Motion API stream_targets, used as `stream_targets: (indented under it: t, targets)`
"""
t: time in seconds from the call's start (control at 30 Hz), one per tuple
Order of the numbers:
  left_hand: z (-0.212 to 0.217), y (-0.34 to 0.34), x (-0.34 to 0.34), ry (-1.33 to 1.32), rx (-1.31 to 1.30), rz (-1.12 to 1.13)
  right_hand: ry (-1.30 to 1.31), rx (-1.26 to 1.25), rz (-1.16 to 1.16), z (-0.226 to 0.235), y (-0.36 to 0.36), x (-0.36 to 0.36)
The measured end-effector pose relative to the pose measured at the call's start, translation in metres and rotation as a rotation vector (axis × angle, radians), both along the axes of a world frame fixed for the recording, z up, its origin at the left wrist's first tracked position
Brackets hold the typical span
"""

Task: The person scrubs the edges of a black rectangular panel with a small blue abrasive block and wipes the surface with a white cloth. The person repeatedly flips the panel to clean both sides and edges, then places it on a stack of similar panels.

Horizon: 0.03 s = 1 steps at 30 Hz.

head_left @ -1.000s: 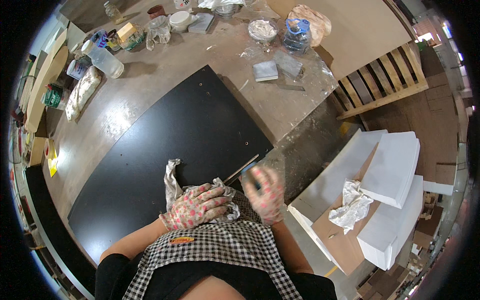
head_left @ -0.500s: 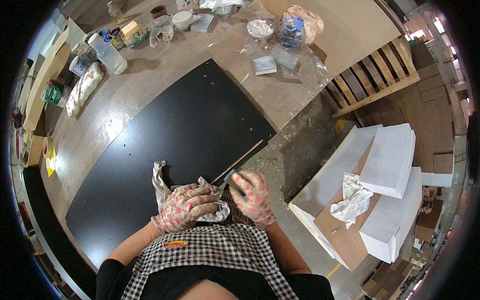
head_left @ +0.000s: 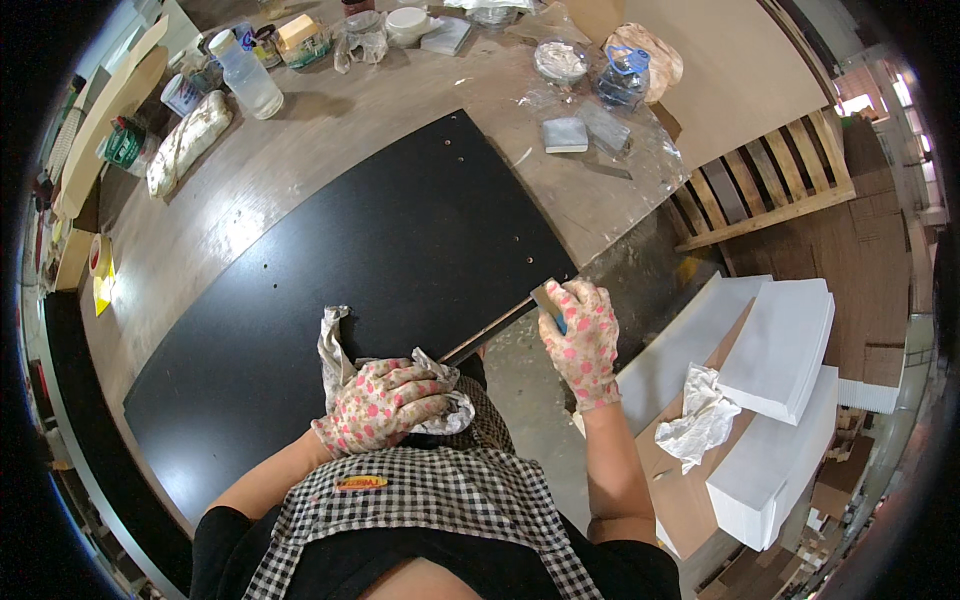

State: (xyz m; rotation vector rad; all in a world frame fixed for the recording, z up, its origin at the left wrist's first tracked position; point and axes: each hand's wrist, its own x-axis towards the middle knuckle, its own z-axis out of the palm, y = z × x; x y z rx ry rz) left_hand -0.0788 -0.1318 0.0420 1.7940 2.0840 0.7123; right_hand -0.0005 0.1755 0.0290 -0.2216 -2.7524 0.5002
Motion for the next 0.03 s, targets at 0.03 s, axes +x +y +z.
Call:
stream_targets:
  t: [0.03]
  targets:
    - [-0.0010,0.0006,-0.0011,-0.009,-0.011,-0.013,-0.006,0.005,0.012,-0.0009,0.0006,-0.0004]
